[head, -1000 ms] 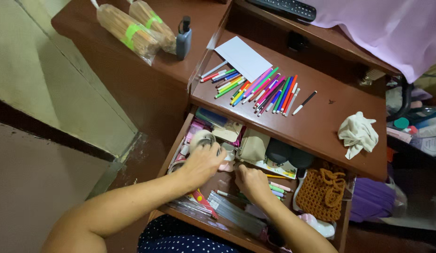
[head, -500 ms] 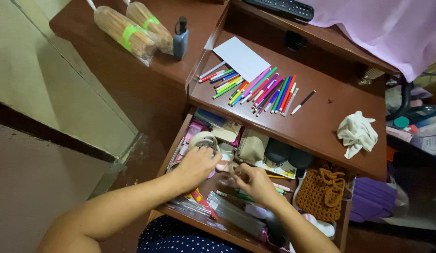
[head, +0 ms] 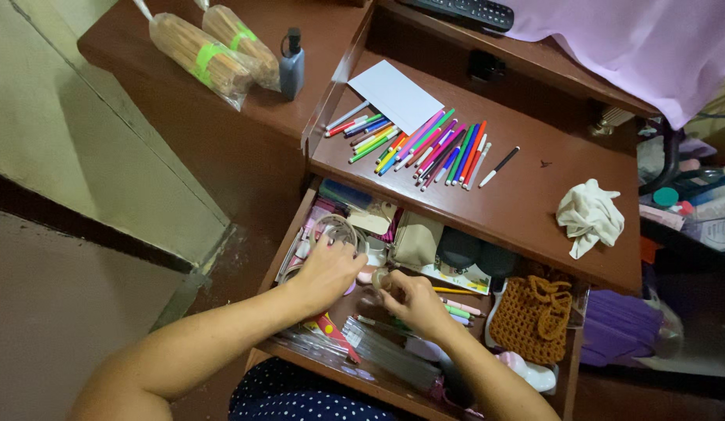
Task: The person opens a drawer and sorts through various stationery items, including pens, tape, and a small pouch. They then wipe the desk surface with a cloth and arrange colored pens on the desk. Finally, they pick up a pen and write on a piece of paper.
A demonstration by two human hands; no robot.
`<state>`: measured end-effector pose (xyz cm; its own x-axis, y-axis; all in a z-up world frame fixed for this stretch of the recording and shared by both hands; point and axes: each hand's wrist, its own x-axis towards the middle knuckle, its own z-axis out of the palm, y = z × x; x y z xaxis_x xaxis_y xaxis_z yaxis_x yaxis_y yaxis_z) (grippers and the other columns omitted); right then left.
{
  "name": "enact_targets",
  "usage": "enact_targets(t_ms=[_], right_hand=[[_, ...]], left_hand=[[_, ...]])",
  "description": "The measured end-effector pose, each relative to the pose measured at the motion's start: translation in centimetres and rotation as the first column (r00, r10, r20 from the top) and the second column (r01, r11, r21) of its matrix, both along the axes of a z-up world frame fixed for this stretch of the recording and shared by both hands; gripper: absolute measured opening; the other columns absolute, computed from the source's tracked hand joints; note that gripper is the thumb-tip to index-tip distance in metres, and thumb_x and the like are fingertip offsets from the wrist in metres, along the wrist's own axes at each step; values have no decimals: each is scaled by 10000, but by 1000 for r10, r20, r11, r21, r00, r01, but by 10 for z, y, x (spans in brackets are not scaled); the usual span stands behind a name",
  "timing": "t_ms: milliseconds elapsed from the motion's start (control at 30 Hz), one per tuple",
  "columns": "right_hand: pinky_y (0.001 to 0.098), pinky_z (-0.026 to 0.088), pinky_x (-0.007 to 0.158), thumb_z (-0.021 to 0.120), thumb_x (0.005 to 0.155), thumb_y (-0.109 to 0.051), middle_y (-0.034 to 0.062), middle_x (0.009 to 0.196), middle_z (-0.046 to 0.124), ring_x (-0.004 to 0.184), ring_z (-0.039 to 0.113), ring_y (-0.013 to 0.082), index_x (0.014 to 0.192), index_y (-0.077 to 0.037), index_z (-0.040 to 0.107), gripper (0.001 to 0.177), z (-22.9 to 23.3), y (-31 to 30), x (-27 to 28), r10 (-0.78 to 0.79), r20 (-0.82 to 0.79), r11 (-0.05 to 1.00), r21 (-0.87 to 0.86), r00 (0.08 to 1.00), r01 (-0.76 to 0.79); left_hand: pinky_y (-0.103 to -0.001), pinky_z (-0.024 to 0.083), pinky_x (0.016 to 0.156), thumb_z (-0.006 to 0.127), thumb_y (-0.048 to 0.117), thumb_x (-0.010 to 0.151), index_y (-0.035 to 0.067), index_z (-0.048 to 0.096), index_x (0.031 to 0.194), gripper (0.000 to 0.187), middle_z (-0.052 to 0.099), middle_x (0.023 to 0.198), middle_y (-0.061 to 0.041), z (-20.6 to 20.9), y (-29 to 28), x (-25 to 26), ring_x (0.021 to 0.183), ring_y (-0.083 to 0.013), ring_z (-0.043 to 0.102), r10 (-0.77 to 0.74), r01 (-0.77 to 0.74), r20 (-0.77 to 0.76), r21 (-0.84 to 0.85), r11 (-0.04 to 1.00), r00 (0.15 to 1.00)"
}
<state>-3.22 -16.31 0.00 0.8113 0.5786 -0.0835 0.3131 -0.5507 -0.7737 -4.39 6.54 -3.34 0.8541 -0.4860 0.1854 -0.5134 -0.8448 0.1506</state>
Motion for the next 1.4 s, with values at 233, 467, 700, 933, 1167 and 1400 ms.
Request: enact_targets(t_ms=[233,467,700,933,1167,1400], right_hand=[[306,525,553,721,897,-152,112,735,718,584,671,186,1025,-23,676,188,8,7,-2,-84,93,993,90,992,76],[372,506,591,738,875,-83,108,779,651,657,640,252,1031,-51,654,181,7,40,7,-53,441,986,166,896,-23],[412,435,667,719,827,-48,109,869,589,734,573,306,1125,-34,627,313,7,68,6,139,668,988,-46,731,-145],[412,424,681,699,799,-47,112,859,556,758,576,299,1040,-38,636,250,-3,52,2,142,686,989,-66,714,-134],[422,406,672,728,845,-73,98,768,528,708,540,288,854,-64,596,133,-2,2,4,89,710,996,-83,698,-42],[427,439,645,701,849,-47,105,799,591,703,551,334,956,-25,674,112,21,-66,1,-145,727,976,-7,671,218]], left_hand=[[-507,400,871,625,80,835,58,551,1312,483,670,897,-47,5,15,5,926,-281,638,-158,148,-50,-169,974,986],[-499,418,997,744,138,789,78,572,1145,400,624,914,-99,38,35,-6,961,-290,615,-59,70,43,-352,933,997],[-534,359,1053,817,233,684,-9,474,1388,819,475,1399,-260,61,48,-14,1306,-430,434,49,-29,38,-404,914,998],[-614,248,1131,802,249,713,32,470,1420,811,414,1492,-240,57,28,-7,1402,-437,335,-69,67,7,-354,933,998],[-621,246,1167,746,193,781,75,547,1361,625,450,1513,-187,50,-6,6,1433,-404,370,-206,209,50,-386,899,977],[-618,274,1130,748,207,830,80,570,1303,520,461,1492,-191,46,-45,21,1412,-409,385,-288,289,63,-399,870,955]])
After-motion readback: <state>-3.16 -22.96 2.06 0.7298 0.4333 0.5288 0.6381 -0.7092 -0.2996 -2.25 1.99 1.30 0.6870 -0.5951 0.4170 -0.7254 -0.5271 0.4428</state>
